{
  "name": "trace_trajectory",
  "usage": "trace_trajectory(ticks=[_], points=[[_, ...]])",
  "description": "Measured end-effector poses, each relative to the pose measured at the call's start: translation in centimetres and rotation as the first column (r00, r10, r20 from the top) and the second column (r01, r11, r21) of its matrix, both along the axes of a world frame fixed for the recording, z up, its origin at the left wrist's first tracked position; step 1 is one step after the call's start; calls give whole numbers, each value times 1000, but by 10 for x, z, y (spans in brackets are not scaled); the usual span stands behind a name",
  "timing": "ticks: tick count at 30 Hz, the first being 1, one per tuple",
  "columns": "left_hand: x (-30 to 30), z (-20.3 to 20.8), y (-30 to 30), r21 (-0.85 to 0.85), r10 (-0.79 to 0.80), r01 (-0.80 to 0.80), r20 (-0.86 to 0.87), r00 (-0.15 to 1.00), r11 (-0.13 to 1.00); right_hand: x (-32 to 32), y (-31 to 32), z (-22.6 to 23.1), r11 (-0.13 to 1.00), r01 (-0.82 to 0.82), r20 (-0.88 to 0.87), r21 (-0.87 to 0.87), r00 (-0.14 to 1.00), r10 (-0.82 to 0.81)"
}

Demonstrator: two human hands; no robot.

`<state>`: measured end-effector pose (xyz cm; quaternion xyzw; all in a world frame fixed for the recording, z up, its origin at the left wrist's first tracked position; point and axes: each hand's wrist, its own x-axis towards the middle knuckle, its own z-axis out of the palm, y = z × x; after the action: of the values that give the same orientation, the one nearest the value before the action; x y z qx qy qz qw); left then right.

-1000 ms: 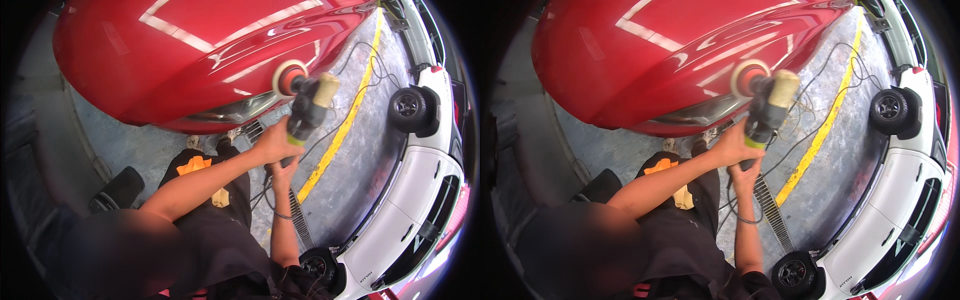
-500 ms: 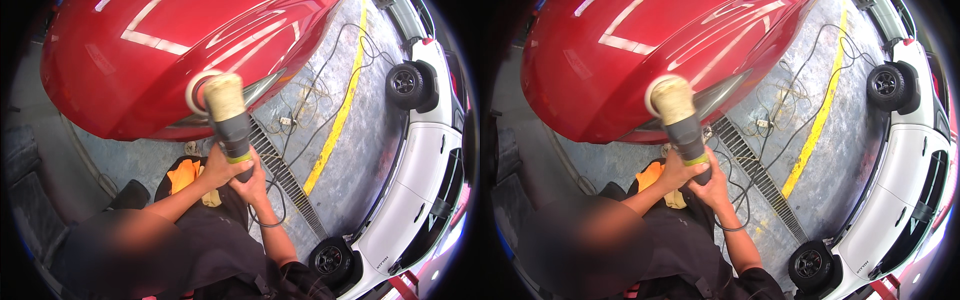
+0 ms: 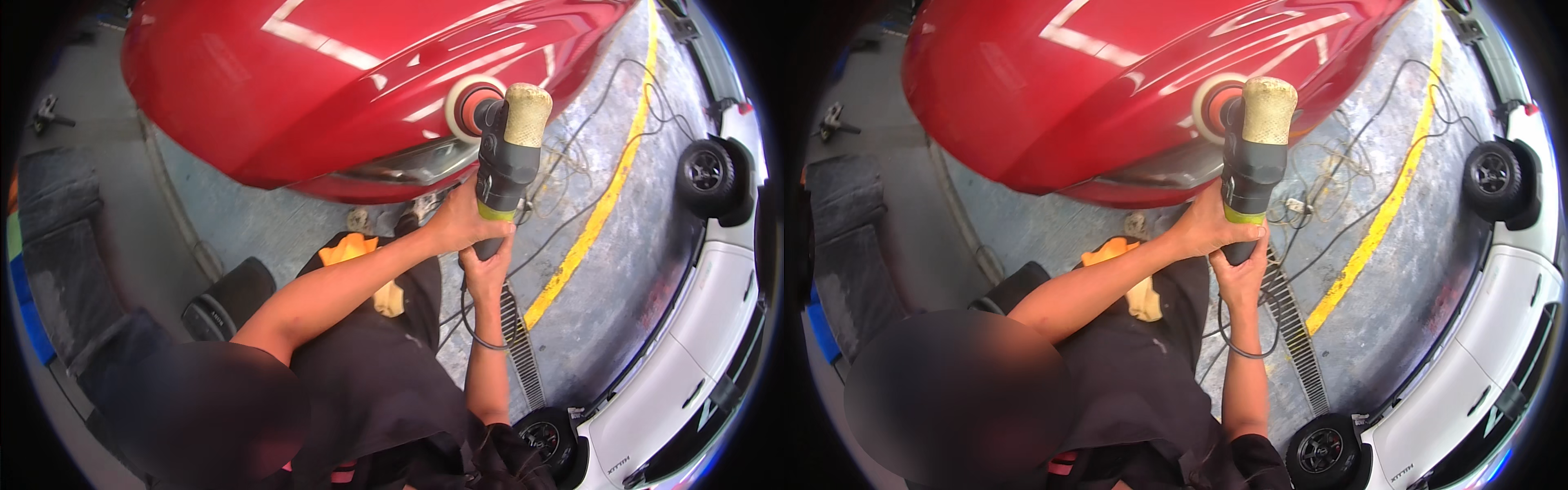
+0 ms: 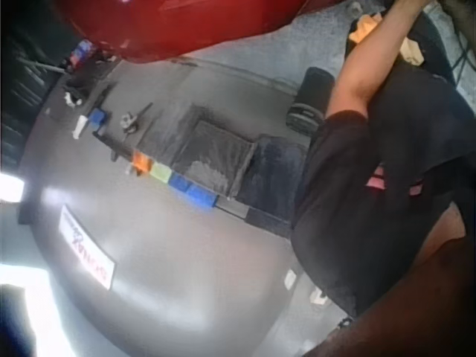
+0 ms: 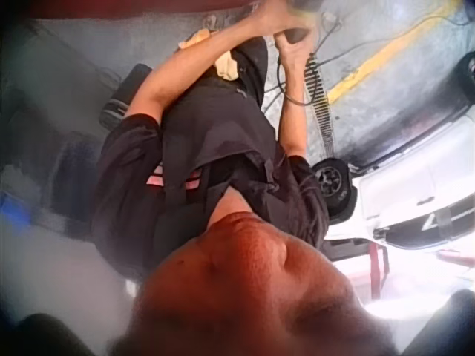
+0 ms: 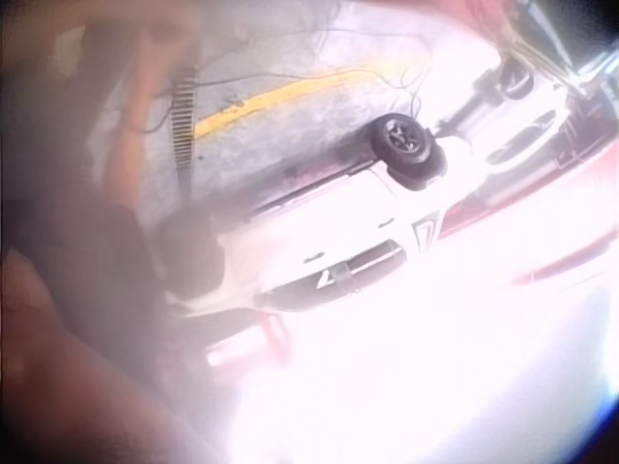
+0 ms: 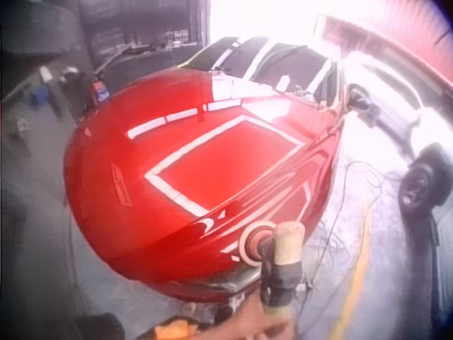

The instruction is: The person uses a rotary polisher with a foam pad to buff a taped-off rectangular area on the hood of a red car. The operator moves the polisher in overlapping passes across the marked section, maintaining contact with the surface throughout the clip.

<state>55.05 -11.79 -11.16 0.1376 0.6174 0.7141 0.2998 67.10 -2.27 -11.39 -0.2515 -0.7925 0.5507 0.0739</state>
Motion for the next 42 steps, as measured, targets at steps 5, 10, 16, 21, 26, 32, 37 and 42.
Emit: trace_trajectory(ticks=[5, 10, 16, 21, 26, 32, 37, 42], points=[[19, -6, -64, -10, -19, 20, 67, 998, 1000, 20, -50, -10, 998, -65, -6, 2, 998, 65], [34, -9, -132, -3, 5, -5, 132, 991, 1000, 25, -99, -18, 986, -164, 10, -8, 986, 164], [54, -20, -195, -37, 87, -84, 118, 989, 996, 30, -141, -39, 932, -279, -139, 229, 939, 315], [59, -26, -250, -37, 122, -116, 314, 942, 993, 19, -170, -50, 868, -385, -103, 314, 895, 434], [51, -22, -284, -54, 162, -152, 318, 934, 987, 2, -189, -58, 799, -439, -108, 411, 847, 521], [59, -32, -270, 11, 96, -103, 278, 956, 995, 16, -176, -58, 792, -445, -41, 417, 861, 506], [61, -35, -270, -6, 121, -124, 266, 956, 992, 13, -176, -60, 762, -450, -59, 466, 844, 534], [52, -29, -313, -22, 190, -197, 377, 906, 980, -15, -201, -51, 698, -490, -97, 521, 779, 619]])
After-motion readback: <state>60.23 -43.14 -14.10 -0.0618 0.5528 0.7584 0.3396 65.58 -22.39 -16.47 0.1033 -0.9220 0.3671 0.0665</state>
